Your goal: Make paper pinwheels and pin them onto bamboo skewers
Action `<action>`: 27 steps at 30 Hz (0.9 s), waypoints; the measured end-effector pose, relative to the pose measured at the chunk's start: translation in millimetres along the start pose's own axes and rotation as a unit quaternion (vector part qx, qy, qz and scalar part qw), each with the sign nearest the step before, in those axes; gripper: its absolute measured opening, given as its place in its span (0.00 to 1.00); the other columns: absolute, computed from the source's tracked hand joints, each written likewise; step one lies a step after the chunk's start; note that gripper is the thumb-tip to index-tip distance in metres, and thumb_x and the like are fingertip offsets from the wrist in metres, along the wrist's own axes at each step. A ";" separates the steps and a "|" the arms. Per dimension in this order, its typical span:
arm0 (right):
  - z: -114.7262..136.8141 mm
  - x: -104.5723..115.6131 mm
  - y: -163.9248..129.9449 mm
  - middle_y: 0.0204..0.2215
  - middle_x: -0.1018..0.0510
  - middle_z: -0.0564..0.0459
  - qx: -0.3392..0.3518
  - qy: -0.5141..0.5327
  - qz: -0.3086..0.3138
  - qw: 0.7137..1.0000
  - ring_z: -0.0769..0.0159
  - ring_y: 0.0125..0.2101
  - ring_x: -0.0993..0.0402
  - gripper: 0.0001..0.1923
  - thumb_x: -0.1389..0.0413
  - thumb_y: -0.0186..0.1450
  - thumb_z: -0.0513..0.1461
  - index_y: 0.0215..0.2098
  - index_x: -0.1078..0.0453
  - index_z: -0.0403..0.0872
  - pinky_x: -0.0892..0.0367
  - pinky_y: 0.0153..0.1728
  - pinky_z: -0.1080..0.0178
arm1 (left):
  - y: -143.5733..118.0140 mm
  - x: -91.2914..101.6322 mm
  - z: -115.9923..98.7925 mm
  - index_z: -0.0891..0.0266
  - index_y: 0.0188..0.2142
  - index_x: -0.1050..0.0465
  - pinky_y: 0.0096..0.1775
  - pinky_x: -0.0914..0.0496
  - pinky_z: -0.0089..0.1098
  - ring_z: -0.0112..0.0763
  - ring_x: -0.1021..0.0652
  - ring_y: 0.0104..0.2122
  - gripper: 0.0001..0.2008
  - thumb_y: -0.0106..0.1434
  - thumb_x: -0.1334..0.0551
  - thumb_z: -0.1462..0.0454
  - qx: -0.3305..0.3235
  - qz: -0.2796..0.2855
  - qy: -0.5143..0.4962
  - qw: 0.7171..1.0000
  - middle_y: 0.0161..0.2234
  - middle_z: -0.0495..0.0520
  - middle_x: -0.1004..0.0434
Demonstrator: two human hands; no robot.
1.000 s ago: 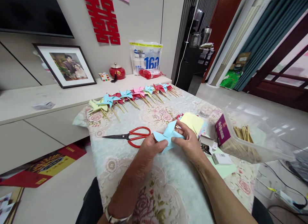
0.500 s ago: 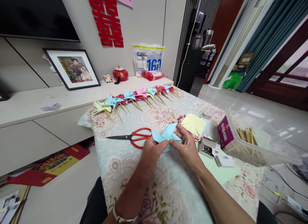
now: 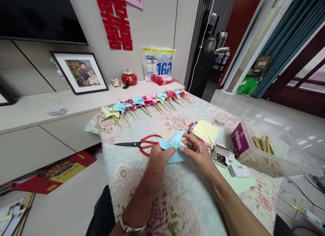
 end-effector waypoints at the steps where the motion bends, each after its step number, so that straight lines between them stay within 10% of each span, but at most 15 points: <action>1: 0.4 0.3 -0.2 0.32 0.23 0.53 -0.003 0.002 0.006 1.000 0.65 0.32 0.27 0.23 0.36 0.59 0.42 0.51 0.31 0.47 0.34 0.32 0.64 | 0.4 0.9 0.3 0.66 0.27 0.23 0.31 0.32 0.31 0.33 0.25 0.25 0.08 0.46 0.32 0.63 0.000 -0.008 0.009 1.000 0.24 0.52 0.22; 13: 1.3 -2.9 -0.9 0.27 0.29 0.60 -0.021 -0.043 -0.014 0.999 0.69 0.27 0.32 0.44 0.37 0.55 0.38 0.67 0.48 0.46 0.40 0.28 0.65 | 0.9 2.7 1.8 0.62 0.21 0.33 0.24 0.40 0.27 0.25 0.36 0.21 0.06 0.46 0.35 0.65 0.012 0.000 0.070 0.998 0.19 0.45 0.35; 27: -1.8 -4.6 -1.1 0.23 0.34 0.63 -0.037 -0.051 -0.031 0.998 0.72 0.22 0.40 0.45 0.40 0.54 0.36 0.68 0.49 0.44 0.46 0.22 0.68 | 0.6 2.0 -0.7 0.62 0.23 0.30 0.25 0.39 0.29 0.28 0.32 0.22 0.07 0.46 0.34 0.62 0.030 0.028 0.106 0.993 0.20 0.48 0.32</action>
Point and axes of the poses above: each hand's wrist, its own y-axis towards the middle knuckle, its own x-axis out of the back of the hand, z = x × y, the point moved 2 cm from there along y, towards the middle knuckle
